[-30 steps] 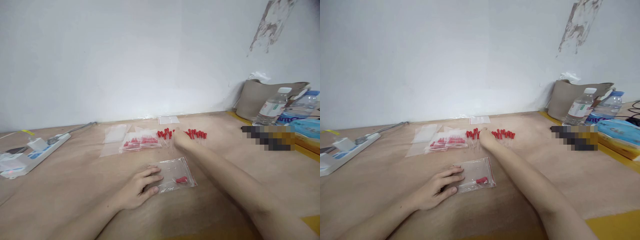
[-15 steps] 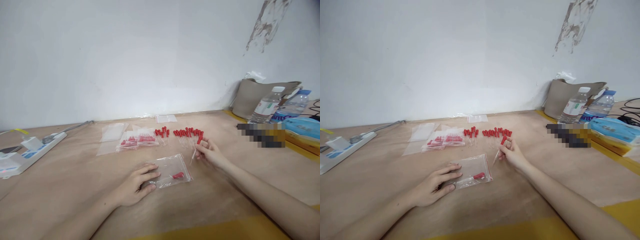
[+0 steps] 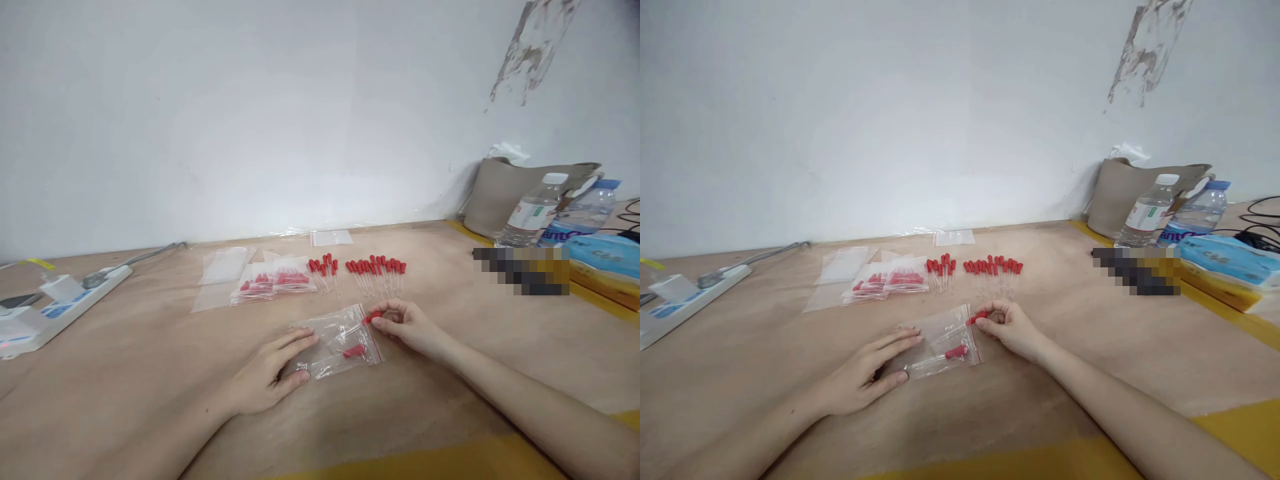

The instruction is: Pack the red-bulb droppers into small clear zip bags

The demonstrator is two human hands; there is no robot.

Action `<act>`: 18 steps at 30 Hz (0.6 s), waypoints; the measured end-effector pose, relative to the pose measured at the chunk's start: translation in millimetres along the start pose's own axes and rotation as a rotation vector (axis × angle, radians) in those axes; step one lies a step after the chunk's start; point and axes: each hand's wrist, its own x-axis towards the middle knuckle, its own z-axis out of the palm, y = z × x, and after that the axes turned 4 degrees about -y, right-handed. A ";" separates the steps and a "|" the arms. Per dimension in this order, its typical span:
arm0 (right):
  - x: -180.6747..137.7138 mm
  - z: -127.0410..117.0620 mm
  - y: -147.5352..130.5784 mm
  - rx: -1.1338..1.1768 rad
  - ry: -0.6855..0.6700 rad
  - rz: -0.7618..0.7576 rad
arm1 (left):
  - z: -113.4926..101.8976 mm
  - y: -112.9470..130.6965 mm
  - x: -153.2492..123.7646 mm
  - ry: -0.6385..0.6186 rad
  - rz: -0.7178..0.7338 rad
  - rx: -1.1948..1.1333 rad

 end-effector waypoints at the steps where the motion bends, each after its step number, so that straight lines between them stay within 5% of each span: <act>1: -0.1 -1.7 0.7 -0.104 -0.014 -0.034 | 0.1 -0.2 -0.1 0.001 0.001 0.000; 8: 0.1 4.0 0.9 -0.376 -0.044 -0.216 | -0.8 1.5 0.0 -0.013 -0.017 0.003; 14: -4.1 9.6 -0.6 -0.150 -0.302 -0.089 | -1.7 3.1 0.5 0.006 -0.002 -0.008; 18: -5.9 9.2 -2.5 -0.062 -0.298 -0.053 | -0.1 0.1 0.2 0.014 0.014 -0.011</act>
